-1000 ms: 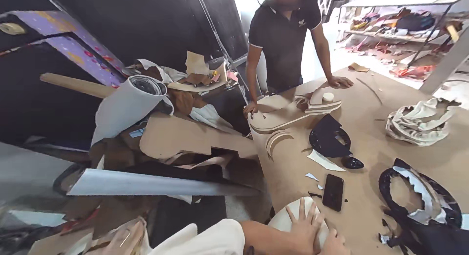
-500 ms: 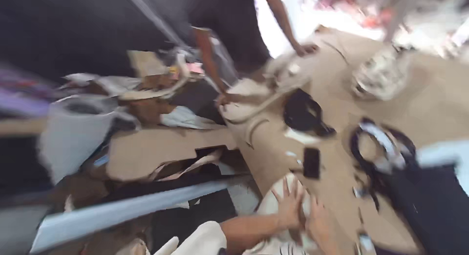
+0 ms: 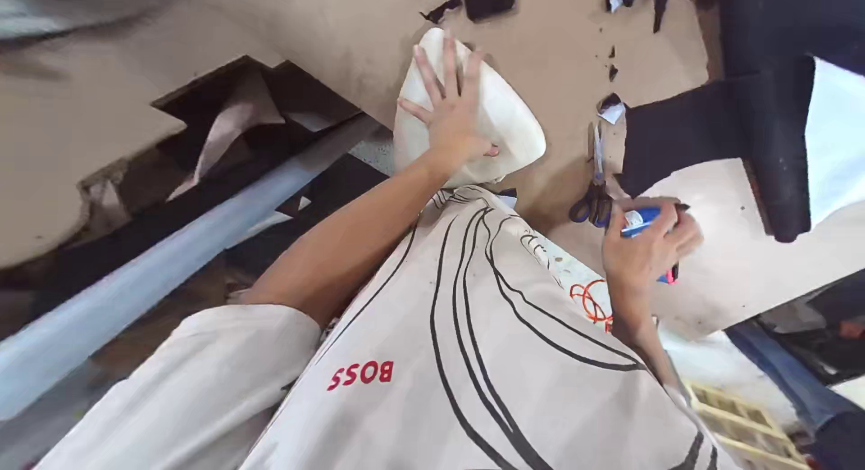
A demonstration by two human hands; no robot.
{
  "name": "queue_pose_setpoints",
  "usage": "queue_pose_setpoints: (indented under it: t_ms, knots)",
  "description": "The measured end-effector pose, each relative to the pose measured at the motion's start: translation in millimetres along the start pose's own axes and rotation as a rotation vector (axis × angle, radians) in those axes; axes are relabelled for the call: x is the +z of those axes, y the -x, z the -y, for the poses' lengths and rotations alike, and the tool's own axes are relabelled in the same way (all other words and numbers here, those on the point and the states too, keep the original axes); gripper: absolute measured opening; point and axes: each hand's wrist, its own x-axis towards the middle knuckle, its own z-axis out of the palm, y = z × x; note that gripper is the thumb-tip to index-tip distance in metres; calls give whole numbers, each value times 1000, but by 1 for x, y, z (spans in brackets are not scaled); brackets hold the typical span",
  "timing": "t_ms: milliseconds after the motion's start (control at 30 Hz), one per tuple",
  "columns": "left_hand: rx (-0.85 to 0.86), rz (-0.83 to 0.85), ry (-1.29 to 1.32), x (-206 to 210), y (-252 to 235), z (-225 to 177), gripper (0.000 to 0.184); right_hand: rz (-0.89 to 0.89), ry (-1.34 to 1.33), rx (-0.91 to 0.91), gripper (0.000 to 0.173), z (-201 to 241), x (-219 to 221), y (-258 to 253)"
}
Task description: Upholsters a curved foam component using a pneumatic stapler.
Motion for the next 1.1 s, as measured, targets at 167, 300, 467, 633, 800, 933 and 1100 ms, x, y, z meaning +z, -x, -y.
queue_pose_setpoints:
  t_ms: [167, 300, 467, 633, 800, 933, 1100]
  knots:
    - [9, -10, 34, 2, -1, 3, 157, 242, -26, 166, 102, -57, 26, 55]
    - [33, -21, 72, 9, 0, 8, 158, 248, -39, 72, 80, -57, 2, 41]
    - [93, 4, 205, 0, -1, 24, 152, 397, 47, -180, 50, 58, -113, -15]
    - [178, -11, 298, 7, -4, 37, 153, 522, 40, -661, 70, 186, -90, -48]
    - [249, -131, 409, 14, -2, 43, 136, 614, 203, -856, 89, 248, -66, -50]
    - [260, -91, 440, 13, -3, 45, 138, 647, 444, -803, 93, 286, -54, -47]
    - [289, -72, 535, 12, 4, 70, 130, 906, 574, -641, 105, 340, -54, -80]
